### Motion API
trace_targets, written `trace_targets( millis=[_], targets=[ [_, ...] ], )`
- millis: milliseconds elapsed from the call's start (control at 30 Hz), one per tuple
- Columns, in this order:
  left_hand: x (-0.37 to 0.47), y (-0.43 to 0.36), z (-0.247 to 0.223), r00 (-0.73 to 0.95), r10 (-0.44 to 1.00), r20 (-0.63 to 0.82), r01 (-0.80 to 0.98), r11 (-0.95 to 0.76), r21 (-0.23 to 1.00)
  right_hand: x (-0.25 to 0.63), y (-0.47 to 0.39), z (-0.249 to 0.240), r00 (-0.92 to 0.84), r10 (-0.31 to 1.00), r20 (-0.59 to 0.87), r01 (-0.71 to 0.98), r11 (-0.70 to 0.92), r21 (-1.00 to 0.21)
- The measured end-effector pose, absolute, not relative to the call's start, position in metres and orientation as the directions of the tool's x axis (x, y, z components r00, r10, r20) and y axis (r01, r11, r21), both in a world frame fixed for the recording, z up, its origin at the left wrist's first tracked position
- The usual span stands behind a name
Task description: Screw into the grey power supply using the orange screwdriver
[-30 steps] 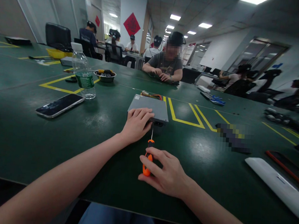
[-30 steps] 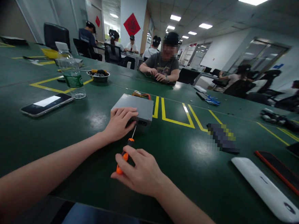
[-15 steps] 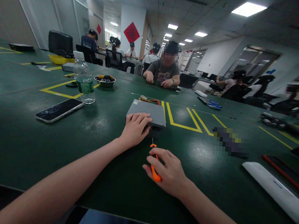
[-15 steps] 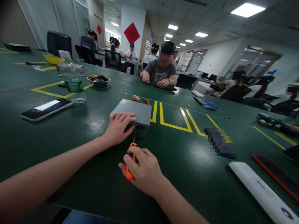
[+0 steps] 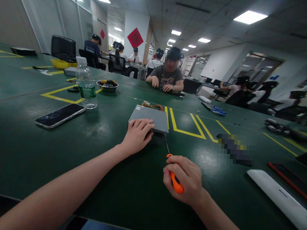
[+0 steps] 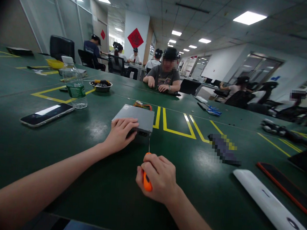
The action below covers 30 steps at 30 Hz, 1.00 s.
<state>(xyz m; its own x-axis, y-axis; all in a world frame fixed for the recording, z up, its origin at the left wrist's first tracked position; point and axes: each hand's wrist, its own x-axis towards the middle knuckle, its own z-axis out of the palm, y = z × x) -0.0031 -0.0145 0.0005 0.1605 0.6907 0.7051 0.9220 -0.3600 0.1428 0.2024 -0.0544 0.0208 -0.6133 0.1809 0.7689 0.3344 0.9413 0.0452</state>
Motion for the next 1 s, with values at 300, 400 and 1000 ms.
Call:
trace_targets(
  millis=[300, 400, 1000],
  targets=[
    [-0.0024, -0.0146, 0.0012, 0.158, 0.692, 0.704, 0.921, -0.361, 0.148, 0.2023, -0.0541, 0.0235, -0.618, 0.166, 0.768, 0.331, 0.941, 0.064],
    [-0.0023, -0.0148, 0.0012, 0.156, 0.694, 0.703, 0.920, -0.360, 0.152, 0.2011, -0.0558, 0.0244, -0.629, 0.190, 0.754, 0.346, 0.937, 0.053],
    [-0.0024, -0.0159, 0.0032, 0.150, 0.696, 0.702, 0.915, -0.367, 0.168, 0.2022, -0.0588, 0.0172, -0.701, 0.134, 0.701, 0.371, 0.907, 0.198]
  ],
)
